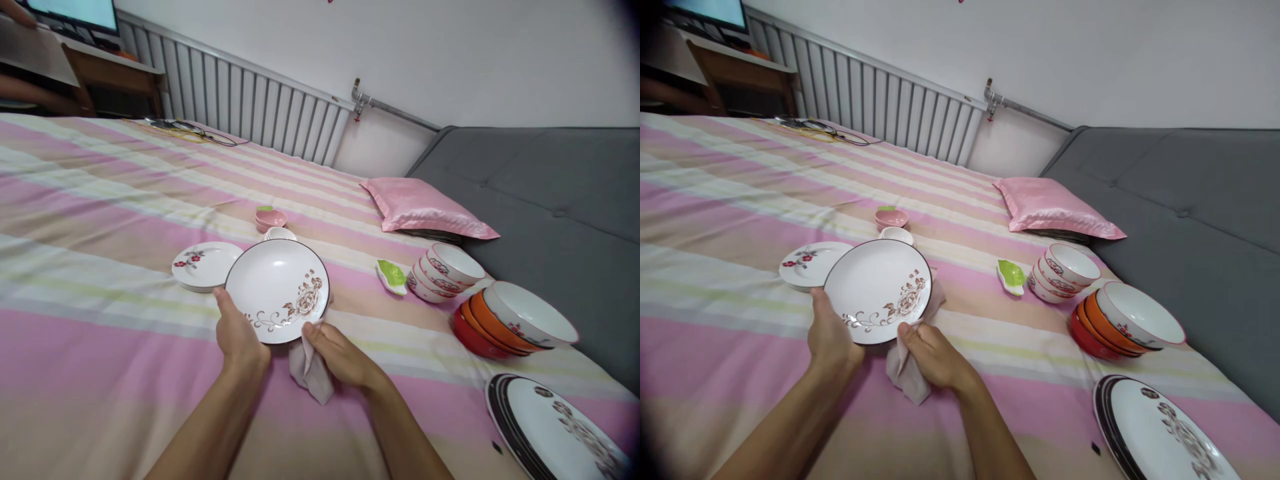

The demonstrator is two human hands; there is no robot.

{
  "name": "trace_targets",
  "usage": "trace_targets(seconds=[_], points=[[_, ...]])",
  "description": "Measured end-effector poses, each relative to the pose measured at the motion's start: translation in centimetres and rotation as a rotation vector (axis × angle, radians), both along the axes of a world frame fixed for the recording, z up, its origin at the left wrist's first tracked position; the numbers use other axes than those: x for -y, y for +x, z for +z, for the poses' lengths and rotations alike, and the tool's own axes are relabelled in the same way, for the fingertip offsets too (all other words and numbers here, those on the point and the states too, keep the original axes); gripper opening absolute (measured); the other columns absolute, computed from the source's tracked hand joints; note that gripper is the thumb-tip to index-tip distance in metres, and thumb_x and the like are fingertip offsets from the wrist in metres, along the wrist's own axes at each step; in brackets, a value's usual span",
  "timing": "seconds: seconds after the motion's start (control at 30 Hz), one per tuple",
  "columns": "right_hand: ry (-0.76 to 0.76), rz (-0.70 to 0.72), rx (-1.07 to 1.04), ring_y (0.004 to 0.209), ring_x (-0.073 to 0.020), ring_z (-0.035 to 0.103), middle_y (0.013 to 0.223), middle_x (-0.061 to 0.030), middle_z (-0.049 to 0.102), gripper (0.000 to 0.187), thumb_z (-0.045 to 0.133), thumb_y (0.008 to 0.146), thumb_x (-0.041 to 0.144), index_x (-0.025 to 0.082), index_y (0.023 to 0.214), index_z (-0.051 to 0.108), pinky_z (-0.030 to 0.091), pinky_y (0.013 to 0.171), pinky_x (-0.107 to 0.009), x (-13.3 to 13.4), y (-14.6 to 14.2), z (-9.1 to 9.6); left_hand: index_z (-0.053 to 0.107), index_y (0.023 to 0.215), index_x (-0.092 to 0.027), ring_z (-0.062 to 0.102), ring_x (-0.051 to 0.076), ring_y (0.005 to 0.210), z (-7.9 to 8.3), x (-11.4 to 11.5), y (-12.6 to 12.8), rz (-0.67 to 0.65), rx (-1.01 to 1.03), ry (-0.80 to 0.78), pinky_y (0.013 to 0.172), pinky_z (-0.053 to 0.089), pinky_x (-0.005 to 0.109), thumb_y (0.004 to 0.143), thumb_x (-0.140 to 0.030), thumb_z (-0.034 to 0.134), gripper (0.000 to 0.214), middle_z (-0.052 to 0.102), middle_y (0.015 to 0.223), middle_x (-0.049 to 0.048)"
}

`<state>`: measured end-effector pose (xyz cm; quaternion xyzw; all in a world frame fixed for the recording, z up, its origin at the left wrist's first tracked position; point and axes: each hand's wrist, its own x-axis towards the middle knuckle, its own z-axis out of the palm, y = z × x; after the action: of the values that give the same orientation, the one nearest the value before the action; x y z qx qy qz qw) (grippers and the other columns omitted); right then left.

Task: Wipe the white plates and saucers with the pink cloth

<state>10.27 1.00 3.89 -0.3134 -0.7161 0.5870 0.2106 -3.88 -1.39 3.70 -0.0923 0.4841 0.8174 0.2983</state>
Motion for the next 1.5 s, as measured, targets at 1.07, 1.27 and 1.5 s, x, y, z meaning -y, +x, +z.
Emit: trace_targets(seconds=[1.07,1.27,1.5], points=[[0.203,-0.459,-0.168,0.048,-0.0083,0.043,0.063,0.0018,0.054,0.033,0.042,0.088,0.047,0.018,0.083,0.056,0.035,0.047,-0.021,-2.9,2.1,0.4,0.056,0.119,-0.014,0.065,0.023,0.091,0.4,-0.1,0.1,-0.052,0.031,-0.040,0.075,0.055,0.035,0.077,-0.058,0.053,0.061,0.065,0.108,0.0132],[0.262,-0.301,0.002,0.050,-0.0095,0.046,0.059,0.0030,0.053,0.033,0.043,0.088,0.047,0.019,0.071,0.048,0.037,0.048,-0.021,-2.4,1.8,0.2,0.058,0.117,-0.013,0.065,0.024,0.090,0.1,0.1,0.2,-0.117,0.026,-0.076,0.076,0.055,0.034,0.075,-0.060,0.055,0.062,0.066,0.105,0.0136],[0.268,-0.294,0.049,0.049,-0.0102,0.046,0.059,0.0031,0.053,0.034,0.042,0.088,0.048,0.020,0.069,0.044,0.038,0.048,-0.022,-2.5,1.7,-0.1,0.059,0.115,-0.013,0.066,0.023,0.090,0.1,0.1,0.0,-0.138,0.027,-0.094,0.077,0.054,0.033,0.076,-0.060,0.054,0.061,0.067,0.102,0.0129]])
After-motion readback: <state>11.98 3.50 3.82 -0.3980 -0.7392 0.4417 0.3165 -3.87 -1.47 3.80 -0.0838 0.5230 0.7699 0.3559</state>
